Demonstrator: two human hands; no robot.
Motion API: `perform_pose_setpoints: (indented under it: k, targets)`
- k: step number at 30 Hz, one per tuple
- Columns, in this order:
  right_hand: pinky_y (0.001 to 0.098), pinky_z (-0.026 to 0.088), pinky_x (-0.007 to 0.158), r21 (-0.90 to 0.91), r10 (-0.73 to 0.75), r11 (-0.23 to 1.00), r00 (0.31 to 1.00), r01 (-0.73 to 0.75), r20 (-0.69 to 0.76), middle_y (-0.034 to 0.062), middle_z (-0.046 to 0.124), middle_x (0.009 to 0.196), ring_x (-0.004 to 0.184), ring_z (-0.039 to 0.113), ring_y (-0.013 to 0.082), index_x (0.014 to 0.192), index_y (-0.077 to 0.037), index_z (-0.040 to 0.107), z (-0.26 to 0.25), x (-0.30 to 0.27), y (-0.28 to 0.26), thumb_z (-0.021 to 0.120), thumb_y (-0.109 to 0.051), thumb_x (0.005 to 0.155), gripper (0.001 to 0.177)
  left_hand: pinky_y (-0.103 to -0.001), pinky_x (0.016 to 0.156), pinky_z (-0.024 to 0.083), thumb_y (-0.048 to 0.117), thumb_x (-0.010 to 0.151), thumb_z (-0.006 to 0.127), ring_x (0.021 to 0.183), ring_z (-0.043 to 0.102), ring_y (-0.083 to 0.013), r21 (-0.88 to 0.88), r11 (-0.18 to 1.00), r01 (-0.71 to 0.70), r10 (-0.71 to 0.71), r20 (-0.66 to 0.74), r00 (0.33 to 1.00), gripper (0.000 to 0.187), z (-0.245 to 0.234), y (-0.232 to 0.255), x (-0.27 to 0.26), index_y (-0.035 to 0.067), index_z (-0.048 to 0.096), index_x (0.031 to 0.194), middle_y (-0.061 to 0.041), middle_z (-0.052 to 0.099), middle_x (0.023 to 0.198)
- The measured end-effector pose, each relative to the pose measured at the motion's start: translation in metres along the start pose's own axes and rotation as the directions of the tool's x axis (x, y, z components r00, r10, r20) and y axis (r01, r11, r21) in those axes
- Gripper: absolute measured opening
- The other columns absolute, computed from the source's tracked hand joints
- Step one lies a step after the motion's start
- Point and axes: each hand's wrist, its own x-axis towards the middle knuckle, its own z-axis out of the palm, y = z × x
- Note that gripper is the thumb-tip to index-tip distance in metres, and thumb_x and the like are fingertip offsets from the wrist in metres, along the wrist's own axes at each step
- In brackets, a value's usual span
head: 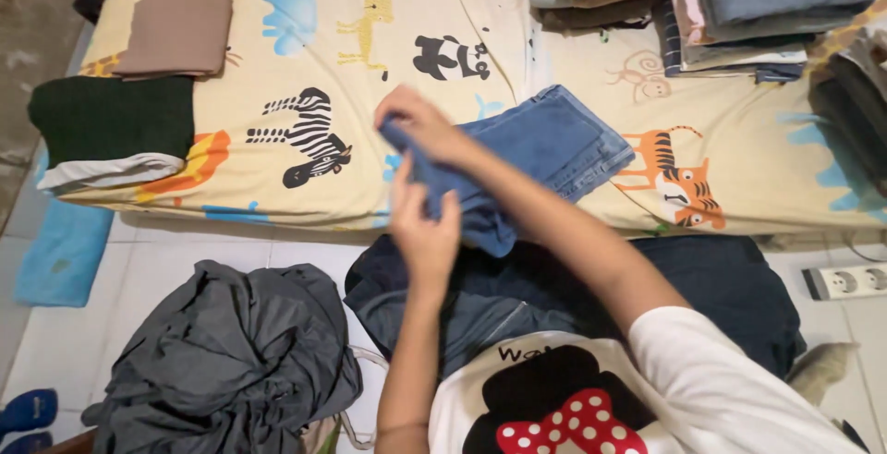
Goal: Folding various items of laundry including jeans, t-shirts, and undergarments on a bed.
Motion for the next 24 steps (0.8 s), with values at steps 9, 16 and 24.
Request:
perform_pose_setpoints:
  k: [9,16,24]
  targets:
    - [0.0296,0.056,0.090,0.371,0.477,0.833,0.872,-0.409,-0.110,0.0043,0.068,0.116,0.104,0.066,0.0141,0.120,-0.009,0.064,-0.242,-0.119,0.095,0.067,-0.014,0.105,0.016,-0.070,0.118,0.026,0.052,0.086,0.073,0.153,0.032,-0.0339,0.268,0.780,-0.565,0.333,0.588,0.737,0.077,0.133,-0.004,0.002,0.027,0.047,0.154,-0.006,0.033,0.167]
    - [0.0275,0.054,0.079,0.646,0.887,0.399,0.453,-0.650,-0.092,0.0051,0.066,0.106,0.088,0.063,0.0121,0.136,-0.009,0.070,-0.255,-0.190,0.082,0.065,-0.022,0.105,0.033,-0.072,0.118,0.019,0.053,0.087,0.068,0.156,0.020,-0.0383,0.249,0.817,-0.519,0.162,0.766,0.622,0.086,0.173,-0.060,-0.021,0.026,0.031,0.160,-0.011,0.023,0.169]
    - [0.0382,0.056,0.087,-0.459,0.665,0.548,0.697,-0.700,-0.268,0.0152,0.073,0.111,0.094,0.070,0.0258,0.135,-0.008,0.068,-0.243,-0.177,0.044,0.073,-0.003,0.084,0.051,-0.072,0.119,0.015,0.050,0.098,0.059,0.156,0.019,-0.0382,0.578,0.767,-0.278,-0.105,0.541,0.834,0.077,0.150,-0.083,-0.007,0.010,0.035,0.159,-0.017,0.026,0.168]
